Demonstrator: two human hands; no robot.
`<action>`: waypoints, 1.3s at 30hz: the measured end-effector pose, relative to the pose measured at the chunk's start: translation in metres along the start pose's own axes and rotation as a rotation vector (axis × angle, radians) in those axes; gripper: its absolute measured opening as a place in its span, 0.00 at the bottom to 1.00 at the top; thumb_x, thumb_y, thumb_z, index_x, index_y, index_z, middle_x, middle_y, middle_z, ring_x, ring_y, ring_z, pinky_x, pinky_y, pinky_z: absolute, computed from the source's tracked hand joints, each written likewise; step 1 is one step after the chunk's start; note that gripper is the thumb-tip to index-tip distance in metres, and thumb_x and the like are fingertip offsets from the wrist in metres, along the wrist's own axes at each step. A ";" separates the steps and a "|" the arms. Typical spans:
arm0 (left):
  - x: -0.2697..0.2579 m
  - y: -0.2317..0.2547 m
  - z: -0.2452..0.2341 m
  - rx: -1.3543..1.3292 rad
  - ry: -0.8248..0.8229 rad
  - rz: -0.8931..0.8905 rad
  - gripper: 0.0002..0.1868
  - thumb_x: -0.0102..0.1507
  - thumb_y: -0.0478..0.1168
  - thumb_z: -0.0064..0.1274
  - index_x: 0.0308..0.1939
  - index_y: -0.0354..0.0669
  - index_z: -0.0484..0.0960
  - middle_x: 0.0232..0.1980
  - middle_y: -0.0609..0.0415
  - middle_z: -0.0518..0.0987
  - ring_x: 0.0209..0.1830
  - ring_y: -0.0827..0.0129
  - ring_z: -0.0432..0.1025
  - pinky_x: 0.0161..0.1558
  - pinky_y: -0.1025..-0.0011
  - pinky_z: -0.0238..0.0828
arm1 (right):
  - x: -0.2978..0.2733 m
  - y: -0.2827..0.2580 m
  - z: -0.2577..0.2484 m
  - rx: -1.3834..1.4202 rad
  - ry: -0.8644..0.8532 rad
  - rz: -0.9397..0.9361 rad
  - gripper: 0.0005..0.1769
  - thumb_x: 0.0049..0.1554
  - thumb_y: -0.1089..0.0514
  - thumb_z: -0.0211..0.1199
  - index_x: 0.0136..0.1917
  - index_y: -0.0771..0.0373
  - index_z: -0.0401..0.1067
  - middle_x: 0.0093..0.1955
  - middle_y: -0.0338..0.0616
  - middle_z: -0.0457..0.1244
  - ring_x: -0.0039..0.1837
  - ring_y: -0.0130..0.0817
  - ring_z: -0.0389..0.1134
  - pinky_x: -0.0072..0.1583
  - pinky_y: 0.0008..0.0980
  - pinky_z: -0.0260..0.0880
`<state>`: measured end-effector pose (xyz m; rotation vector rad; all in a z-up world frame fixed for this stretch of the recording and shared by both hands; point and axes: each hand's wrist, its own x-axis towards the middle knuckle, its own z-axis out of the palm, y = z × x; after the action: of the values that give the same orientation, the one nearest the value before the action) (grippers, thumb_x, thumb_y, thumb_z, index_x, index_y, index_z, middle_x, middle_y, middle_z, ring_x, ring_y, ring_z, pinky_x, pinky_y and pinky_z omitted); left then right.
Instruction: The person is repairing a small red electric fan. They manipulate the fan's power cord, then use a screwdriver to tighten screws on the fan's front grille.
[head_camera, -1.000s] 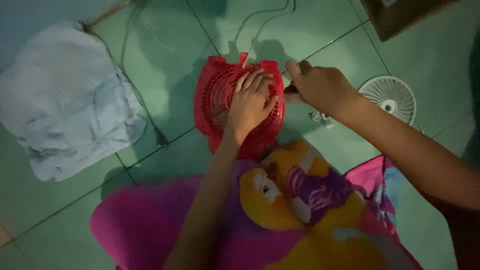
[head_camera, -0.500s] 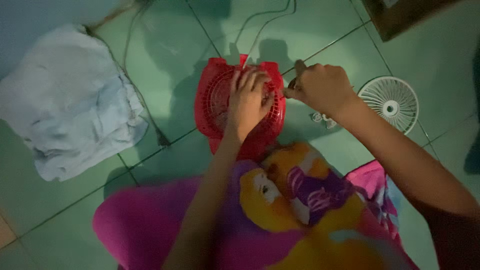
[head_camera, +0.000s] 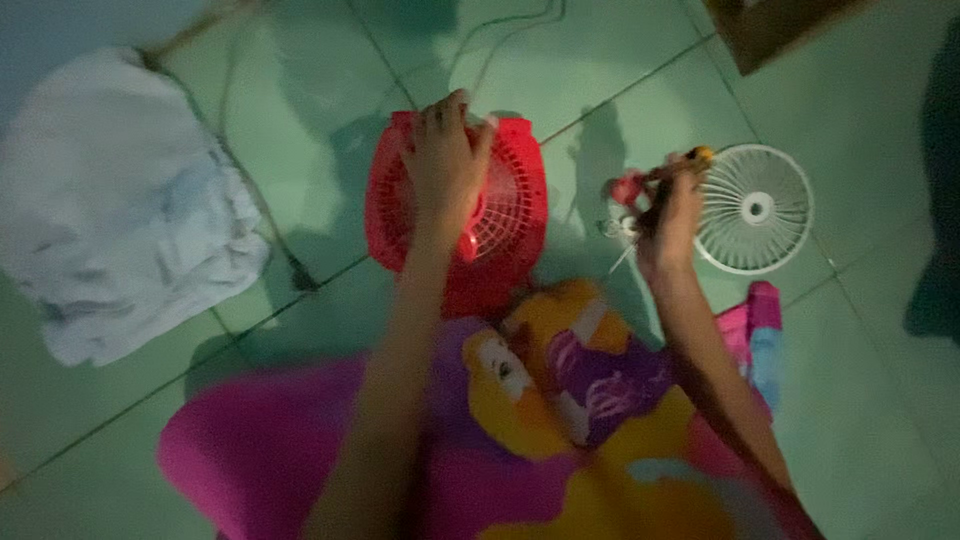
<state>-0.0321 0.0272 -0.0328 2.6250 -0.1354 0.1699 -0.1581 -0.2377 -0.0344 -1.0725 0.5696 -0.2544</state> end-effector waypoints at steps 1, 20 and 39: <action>0.008 0.000 0.002 -0.042 -0.034 0.006 0.25 0.69 0.54 0.48 0.64 0.43 0.74 0.65 0.44 0.75 0.64 0.47 0.68 0.60 0.40 0.62 | 0.000 0.007 -0.005 0.061 -0.043 0.114 0.20 0.66 0.46 0.58 0.61 0.63 0.65 0.52 0.46 0.66 0.48 0.33 0.69 0.46 0.30 0.68; -0.008 0.004 -0.058 -0.344 0.107 0.120 0.20 0.77 0.47 0.41 0.56 0.34 0.80 0.53 0.42 0.80 0.53 0.52 0.76 0.51 0.58 0.76 | 0.015 0.060 0.016 -0.266 -0.459 0.273 0.18 0.52 0.69 0.70 0.40 0.57 0.60 0.66 0.53 0.68 0.62 0.37 0.71 0.60 0.41 0.73; -0.010 0.009 -0.050 -0.339 0.080 0.058 0.19 0.75 0.46 0.43 0.58 0.34 0.79 0.53 0.39 0.79 0.48 0.55 0.79 0.46 0.63 0.79 | 0.013 0.066 0.016 -0.256 -0.405 0.240 0.08 0.62 0.60 0.66 0.50 0.67 0.73 0.50 0.48 0.69 0.51 0.33 0.70 0.56 0.36 0.71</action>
<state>-0.0483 0.0445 0.0139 2.2749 -0.1942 0.2483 -0.1432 -0.2010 -0.0906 -1.2489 0.3647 0.2500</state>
